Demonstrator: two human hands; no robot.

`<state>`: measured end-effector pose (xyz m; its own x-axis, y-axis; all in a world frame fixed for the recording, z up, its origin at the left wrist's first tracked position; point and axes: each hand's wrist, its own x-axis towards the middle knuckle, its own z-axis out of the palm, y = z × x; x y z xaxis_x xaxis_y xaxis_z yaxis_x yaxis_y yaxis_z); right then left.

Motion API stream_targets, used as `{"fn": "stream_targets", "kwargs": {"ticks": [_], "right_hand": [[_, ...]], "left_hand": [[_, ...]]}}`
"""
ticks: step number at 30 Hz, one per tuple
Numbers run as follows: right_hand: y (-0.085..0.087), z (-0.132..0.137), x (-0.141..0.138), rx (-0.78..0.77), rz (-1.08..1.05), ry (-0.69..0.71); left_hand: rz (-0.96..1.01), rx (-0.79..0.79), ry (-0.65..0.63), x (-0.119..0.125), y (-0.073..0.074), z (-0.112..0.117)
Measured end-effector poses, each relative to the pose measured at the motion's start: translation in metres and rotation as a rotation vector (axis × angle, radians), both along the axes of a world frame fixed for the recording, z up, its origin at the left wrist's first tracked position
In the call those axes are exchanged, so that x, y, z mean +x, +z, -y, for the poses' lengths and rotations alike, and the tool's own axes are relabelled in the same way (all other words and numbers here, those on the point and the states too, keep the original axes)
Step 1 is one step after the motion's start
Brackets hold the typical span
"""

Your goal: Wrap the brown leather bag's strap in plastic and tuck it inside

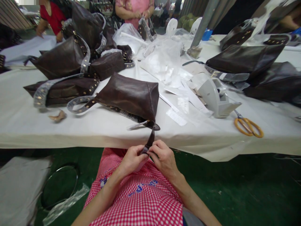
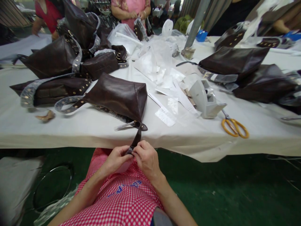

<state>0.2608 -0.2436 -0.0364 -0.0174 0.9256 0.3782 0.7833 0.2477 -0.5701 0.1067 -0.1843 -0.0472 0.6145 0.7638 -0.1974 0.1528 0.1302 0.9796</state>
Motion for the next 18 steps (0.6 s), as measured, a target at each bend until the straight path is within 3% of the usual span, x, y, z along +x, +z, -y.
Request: {"fn": "stream_targets", "kwargs": {"ticks": [4,10,18], "right_hand": [[-0.003,0.002,-0.003,0.119,0.175,-0.044],[-0.012,0.005,-0.002,0.176,0.170,0.017],[-0.018,0.007,-0.012,0.208,-0.056,0.006]], "left_hand": [[0.047,-0.035,0.011,0.002,-0.004,0.000],[0.037,-0.054,-0.031,0.004,-0.005,0.002],[-0.015,0.036,-0.020,0.002,-0.005,0.004]]}}
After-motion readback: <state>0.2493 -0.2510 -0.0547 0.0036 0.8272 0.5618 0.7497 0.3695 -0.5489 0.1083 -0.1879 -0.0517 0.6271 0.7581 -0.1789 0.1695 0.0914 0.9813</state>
